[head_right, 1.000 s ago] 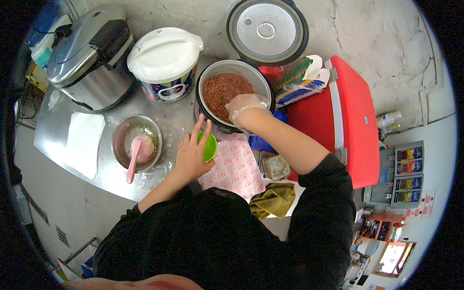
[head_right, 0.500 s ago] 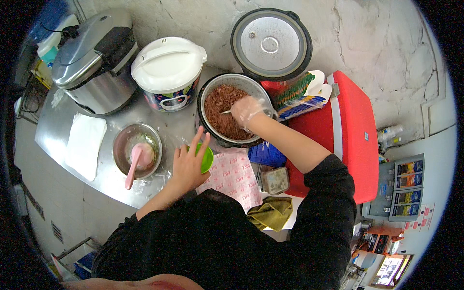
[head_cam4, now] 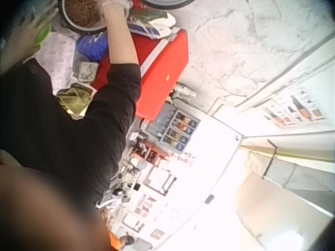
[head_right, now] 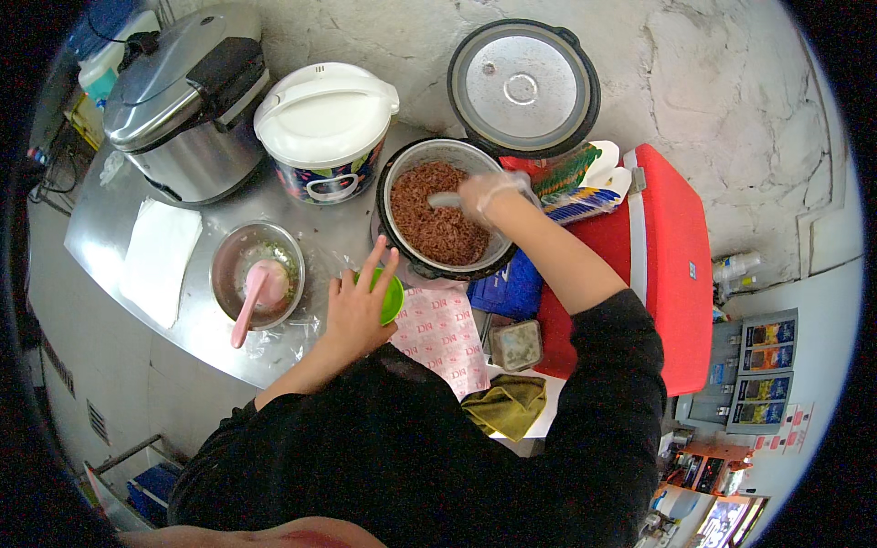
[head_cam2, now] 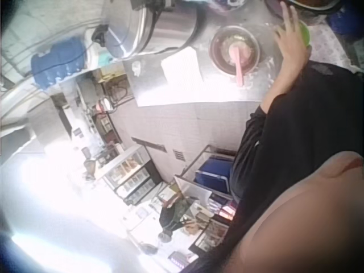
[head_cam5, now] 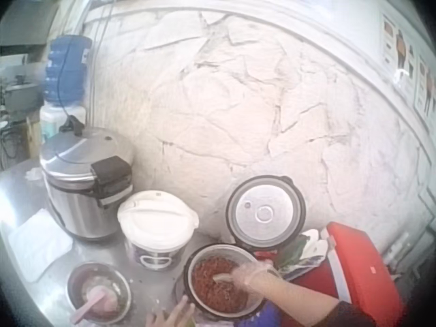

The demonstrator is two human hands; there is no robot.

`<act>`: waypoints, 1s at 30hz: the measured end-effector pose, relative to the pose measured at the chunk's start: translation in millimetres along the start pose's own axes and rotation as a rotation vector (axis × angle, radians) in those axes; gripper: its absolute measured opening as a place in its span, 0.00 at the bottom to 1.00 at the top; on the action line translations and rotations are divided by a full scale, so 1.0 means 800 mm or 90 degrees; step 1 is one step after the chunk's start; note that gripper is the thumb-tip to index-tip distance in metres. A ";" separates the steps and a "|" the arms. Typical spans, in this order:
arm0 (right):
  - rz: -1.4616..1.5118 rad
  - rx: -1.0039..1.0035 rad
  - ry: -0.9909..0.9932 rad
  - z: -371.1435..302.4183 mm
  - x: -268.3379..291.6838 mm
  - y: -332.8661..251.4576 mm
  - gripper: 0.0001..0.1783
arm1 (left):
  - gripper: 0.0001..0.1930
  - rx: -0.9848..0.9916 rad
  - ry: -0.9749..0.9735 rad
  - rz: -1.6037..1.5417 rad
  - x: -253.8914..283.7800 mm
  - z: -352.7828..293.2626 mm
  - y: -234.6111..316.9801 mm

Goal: The person retrieves white buns from a cooler, places them into takeaway boxes, and adds fried chicken pieces and green vegetables. They scoop cooked rice into a small bowl, wrap it, and place it into boxes. The person repeatedly opens boxes, adds items, closes them, and stacks them on the counter.

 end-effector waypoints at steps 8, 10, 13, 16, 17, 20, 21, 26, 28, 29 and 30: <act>-0.066 0.147 0.060 -0.016 -0.017 -0.058 0.14 | 0.63 -0.003 0.025 0.028 0.004 -0.002 0.003; -0.117 0.145 -0.074 -0.024 -0.023 -0.040 0.14 | 0.63 -0.002 0.023 0.023 0.003 -0.002 0.003; -0.033 0.057 0.053 0.017 0.007 -0.010 0.16 | 0.63 0.003 0.018 0.013 0.004 -0.002 0.004; 0.017 -0.038 0.150 0.042 0.014 -0.011 0.16 | 0.63 0.010 -0.015 0.016 0.006 -0.002 0.005; 0.056 -0.022 0.098 0.041 0.007 -0.016 0.15 | 0.63 0.008 -0.014 0.027 0.008 -0.002 0.006; 0.053 -0.009 -0.013 0.009 -0.019 -0.031 0.16 | 0.62 0.009 -0.008 0.020 0.009 -0.001 0.005; 0.029 -0.005 -0.065 -0.001 -0.022 -0.028 0.17 | 0.62 0.007 -0.016 0.015 0.009 0.000 0.005; 0.129 -0.147 0.021 -0.002 0.002 0.008 0.20 | 0.59 -0.019 -0.052 -0.087 0.017 0.001 -0.006; 0.117 -0.195 0.147 0.002 0.006 0.005 0.15 | 0.55 -0.034 0.001 -0.275 0.034 0.003 -0.013; 0.122 -0.144 0.130 0.002 0.002 -0.002 0.14 | 0.53 -0.011 -0.021 -0.356 0.044 0.006 -0.019; 0.113 -0.126 0.105 -0.007 -0.010 -0.017 0.13 | 0.51 -0.040 0.019 -0.338 0.057 0.011 -0.025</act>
Point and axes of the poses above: each hand's wrist, its own z-axis towards the middle knuckle, its own x-axis out of the back of the hand, y = z × x, the point moved 2 cm from there along z, towards the middle knuckle, and after that the axes turned 8 degrees about y, right-handed, at the moved point
